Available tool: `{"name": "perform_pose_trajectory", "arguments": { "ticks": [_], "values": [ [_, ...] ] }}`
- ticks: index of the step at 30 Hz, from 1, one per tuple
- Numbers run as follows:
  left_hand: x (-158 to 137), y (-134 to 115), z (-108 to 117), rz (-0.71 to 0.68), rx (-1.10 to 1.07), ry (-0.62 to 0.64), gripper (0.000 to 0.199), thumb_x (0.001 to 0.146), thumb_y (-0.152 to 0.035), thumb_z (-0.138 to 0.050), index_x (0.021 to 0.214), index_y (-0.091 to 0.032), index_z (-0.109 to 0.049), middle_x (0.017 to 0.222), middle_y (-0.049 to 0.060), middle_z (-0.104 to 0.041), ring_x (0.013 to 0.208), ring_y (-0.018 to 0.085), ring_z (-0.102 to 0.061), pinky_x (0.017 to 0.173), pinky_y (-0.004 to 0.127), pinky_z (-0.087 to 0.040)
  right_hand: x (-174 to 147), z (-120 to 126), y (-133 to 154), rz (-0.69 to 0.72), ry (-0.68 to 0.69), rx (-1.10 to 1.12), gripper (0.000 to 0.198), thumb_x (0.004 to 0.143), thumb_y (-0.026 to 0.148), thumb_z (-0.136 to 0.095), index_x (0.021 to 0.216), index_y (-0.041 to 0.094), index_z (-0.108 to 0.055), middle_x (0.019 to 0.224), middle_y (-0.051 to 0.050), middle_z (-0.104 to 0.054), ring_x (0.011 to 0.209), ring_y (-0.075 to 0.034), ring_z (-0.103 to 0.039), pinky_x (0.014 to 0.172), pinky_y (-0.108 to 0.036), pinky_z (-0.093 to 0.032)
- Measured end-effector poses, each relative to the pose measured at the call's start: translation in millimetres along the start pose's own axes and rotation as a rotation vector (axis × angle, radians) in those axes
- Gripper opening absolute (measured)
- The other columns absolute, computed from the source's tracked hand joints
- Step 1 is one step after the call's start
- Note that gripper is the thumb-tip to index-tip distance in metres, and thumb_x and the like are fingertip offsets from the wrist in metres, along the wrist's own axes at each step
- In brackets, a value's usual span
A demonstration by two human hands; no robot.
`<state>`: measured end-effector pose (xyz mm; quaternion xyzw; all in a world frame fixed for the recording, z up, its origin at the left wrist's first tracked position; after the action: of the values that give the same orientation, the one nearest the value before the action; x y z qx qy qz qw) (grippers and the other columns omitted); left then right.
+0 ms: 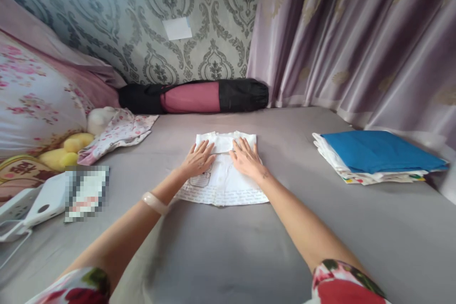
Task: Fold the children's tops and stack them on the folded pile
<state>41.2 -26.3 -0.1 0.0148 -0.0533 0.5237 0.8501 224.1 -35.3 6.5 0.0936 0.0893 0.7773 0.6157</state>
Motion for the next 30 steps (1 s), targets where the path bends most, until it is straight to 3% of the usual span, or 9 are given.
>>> {"name": "perform_pose_trajectory", "arguments": {
  "ticks": [5, 11, 18, 24, 30],
  "values": [
    [-36, 2, -5, -0.123, -0.012, 0.013, 0.059, 0.101, -0.049, -0.022, 0.149, -0.017, -0.036, 0.158, 0.014, -0.028, 0.147, 0.027, -0.023, 0.119, 0.051, -0.02, -43, -12, 16, 0.221, 0.026, -0.08, 0.058, 0.101, 0.043, -0.024, 0.153, 0.018, -0.03, 0.162, -0.012, -0.018, 0.149, -0.025, -0.012, 0.12, -0.051, -0.01],
    [-39, 2, -15, -0.126, -0.023, 0.025, 0.059, 0.101, -0.05, -0.021, 0.148, -0.018, -0.037, 0.159, 0.014, -0.026, 0.147, 0.027, -0.023, 0.119, 0.05, -0.019, -48, -21, 19, 0.225, 0.019, -0.108, 0.056, 0.101, 0.041, -0.025, 0.152, 0.018, -0.031, 0.161, -0.013, -0.019, 0.149, -0.026, -0.015, 0.119, -0.053, -0.012],
    [-50, -10, -5, -0.147, -0.015, -0.009, 0.057, 0.101, -0.045, -0.025, 0.146, -0.013, -0.039, 0.157, 0.019, -0.029, 0.147, 0.03, -0.024, 0.118, 0.054, -0.02, -57, -16, 27, 0.196, 0.062, -0.076, 0.058, 0.1, 0.041, -0.026, 0.152, 0.015, -0.031, 0.161, -0.014, -0.019, 0.149, -0.027, -0.014, 0.119, -0.053, -0.012],
    [-82, -38, 5, -0.275, -0.087, 0.073, 0.061, 0.101, -0.047, -0.017, 0.15, -0.012, -0.03, 0.159, 0.018, -0.024, 0.149, 0.028, -0.017, 0.119, 0.052, -0.018, -88, -19, 59, 0.269, 0.11, -0.041, 0.068, 0.101, 0.048, -0.021, 0.154, 0.007, -0.022, 0.162, -0.014, -0.011, 0.15, -0.025, -0.008, 0.121, -0.051, -0.01],
    [-93, -43, -2, -0.265, -0.111, 0.141, 0.062, 0.101, -0.043, -0.012, 0.152, -0.009, -0.022, 0.16, 0.016, -0.02, 0.149, 0.027, -0.014, 0.12, 0.049, -0.015, -94, -30, 67, 0.273, 0.096, -0.046, 0.065, 0.101, 0.044, -0.02, 0.155, 0.007, -0.019, 0.162, -0.012, -0.009, 0.15, -0.023, -0.007, 0.121, -0.05, -0.007]
  ]
}}
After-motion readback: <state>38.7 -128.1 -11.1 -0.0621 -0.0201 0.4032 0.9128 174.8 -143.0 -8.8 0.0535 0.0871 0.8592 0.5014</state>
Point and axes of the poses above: each hand's wrist, its own x-axis towards the middle knuckle, its own z-axis out of the back of the hand, y = z × x, the point moved 5 cm from there along x, towards the middle knuckle
